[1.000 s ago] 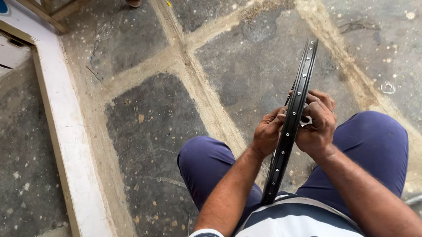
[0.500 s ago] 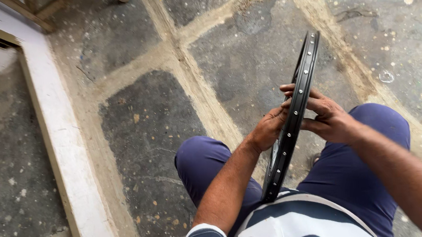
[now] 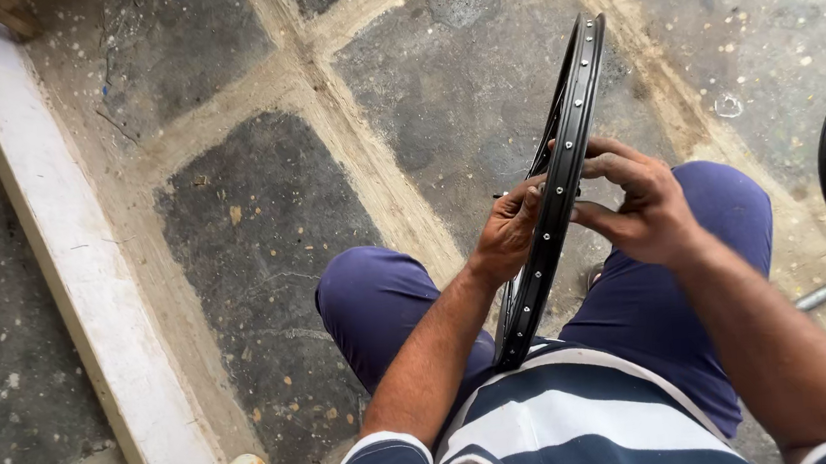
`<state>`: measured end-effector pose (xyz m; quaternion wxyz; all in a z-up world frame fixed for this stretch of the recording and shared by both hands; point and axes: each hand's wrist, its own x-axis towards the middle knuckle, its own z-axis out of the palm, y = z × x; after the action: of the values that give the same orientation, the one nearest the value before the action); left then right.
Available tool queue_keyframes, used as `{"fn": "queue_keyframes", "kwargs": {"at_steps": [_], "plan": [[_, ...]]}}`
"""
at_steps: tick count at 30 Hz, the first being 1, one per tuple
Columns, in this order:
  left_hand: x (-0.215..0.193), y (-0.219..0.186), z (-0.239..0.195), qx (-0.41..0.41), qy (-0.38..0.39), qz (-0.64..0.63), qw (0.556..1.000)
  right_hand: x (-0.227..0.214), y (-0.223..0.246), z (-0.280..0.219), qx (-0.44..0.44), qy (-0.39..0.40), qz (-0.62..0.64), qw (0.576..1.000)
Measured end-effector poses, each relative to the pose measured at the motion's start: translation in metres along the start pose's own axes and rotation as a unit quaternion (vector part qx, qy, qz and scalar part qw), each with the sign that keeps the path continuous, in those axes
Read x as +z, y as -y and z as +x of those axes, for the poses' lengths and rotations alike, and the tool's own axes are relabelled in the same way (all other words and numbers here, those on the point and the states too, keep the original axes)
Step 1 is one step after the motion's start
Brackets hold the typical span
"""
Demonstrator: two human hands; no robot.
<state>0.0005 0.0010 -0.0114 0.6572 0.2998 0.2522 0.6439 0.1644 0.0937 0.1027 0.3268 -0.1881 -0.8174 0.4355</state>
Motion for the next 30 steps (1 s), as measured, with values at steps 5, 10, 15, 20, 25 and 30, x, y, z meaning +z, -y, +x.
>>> {"fn": "queue_keyframes", "kwargs": {"at_steps": [5, 10, 15, 20, 25, 30], "plan": [[-0.031, 0.006, 0.026, -0.080, 0.082, 0.068, 0.991, -0.020, 0.000, 0.013, 0.005, 0.133, -0.023, 0.991], [-0.018, 0.000, 0.028, -0.038, 0.073, 0.036, 0.996, -0.018, -0.012, 0.022, -0.005, 0.163, 0.002, 0.987], [0.011, -0.015, 0.013, 0.028, -0.058, 0.144, 0.988, 0.015, -0.018, 0.013, -0.101, -0.048, -0.161, 0.981], [0.010, -0.015, 0.008, 0.041, -0.017, 0.044, 0.998, 0.066, 0.000, 0.002, -0.054, -0.267, -0.162, 0.948], [-0.003, -0.006, 0.000, -0.001, 0.005, 0.062, 0.998, 0.033, -0.005, 0.002, -0.009, -0.145, -0.058, 0.988], [-0.013, 0.015, -0.007, -0.014, 0.011, 0.022, 1.000, -0.015, -0.010, 0.015, 0.034, 0.111, 0.071, 0.991]]}}
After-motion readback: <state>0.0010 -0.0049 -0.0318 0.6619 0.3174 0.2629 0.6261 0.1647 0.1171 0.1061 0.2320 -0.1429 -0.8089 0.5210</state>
